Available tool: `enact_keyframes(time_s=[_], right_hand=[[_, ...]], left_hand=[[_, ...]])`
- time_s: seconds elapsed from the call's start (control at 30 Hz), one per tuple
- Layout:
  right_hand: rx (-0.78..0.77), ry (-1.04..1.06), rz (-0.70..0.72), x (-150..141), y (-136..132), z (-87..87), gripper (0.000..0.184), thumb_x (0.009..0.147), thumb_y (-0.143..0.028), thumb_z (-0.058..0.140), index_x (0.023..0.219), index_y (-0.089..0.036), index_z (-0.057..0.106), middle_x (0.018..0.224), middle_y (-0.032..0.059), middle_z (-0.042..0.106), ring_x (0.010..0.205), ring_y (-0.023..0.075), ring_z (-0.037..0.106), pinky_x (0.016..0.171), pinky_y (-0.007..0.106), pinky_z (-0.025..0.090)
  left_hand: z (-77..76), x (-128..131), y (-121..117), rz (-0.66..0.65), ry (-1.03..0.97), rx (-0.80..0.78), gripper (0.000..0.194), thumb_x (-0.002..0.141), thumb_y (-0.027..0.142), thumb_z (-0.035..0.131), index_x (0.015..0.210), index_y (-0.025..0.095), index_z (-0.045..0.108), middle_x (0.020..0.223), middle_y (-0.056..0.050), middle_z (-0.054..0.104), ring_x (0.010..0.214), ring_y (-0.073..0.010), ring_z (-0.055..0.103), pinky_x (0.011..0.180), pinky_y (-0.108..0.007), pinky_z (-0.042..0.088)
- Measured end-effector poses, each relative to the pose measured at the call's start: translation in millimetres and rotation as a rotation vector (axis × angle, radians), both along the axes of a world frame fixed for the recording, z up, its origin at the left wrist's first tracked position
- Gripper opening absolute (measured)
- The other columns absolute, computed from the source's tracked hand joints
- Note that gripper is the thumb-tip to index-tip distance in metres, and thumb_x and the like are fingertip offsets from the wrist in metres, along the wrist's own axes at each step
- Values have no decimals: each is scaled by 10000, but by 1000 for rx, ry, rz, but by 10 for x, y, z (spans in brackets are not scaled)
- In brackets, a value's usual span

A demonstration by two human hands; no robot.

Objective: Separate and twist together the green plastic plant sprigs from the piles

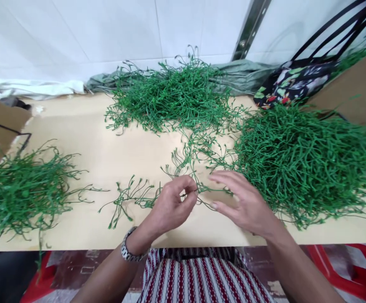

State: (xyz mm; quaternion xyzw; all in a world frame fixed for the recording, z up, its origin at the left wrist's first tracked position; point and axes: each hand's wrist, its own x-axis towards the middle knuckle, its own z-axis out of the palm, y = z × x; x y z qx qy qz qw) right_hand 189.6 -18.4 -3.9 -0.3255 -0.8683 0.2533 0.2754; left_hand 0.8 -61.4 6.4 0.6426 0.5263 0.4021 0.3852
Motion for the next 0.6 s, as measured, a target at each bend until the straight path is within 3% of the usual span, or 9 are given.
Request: enact_keyframes(time_s=[0.07,0.17,0.27,0.37,0.5,0.6], right_hand=[[22,-16,-5,42,38,115,598,773,-400,584,1300,-237,355,1274,109,461,1196,252,399,969,423,355],[-12,-48,213,-62,108,182,696,788,-435,559,1372,-221,248,1378,99,358,1298,241,275,1045,431,284],[-68,33,348,-243,131,58,587,854,-375,477,1369,-203,255,1364,99,386,1289,208,304,1047,421,294],[-106,166,236,-334,80,-119,450,882,-279,439,1315,-202,344,1251,101,502,1177,178,444,970,372,390],[-95,200,138,-304,22,-177,310,871,-253,465,1175,-194,468,1024,77,612,952,167,553,842,338,440],[-9,86,158,-257,47,-116,161,869,-252,462,984,-168,537,831,53,601,791,158,526,788,339,409]], left_hand=[[13,-1,6,-14,-36,-37,124,747,87,453,656,166,481,611,13,465,580,-99,418,557,-234,367],[7,9,16,-38,-140,-87,88,747,113,483,685,156,527,637,-1,511,596,-100,449,568,-235,380],[-35,23,9,2,-263,-145,50,742,153,525,695,153,543,620,-3,516,573,-101,448,543,-232,383],[-89,32,-13,65,-305,-143,46,753,171,521,711,159,536,624,-3,506,561,-101,444,521,-229,376],[-119,26,-30,62,-174,-40,52,770,147,485,731,164,514,660,-7,505,576,-101,443,540,-234,377],[-100,8,-18,4,-10,-13,81,771,112,449,727,161,497,613,12,471,539,-91,403,521,-227,349]])
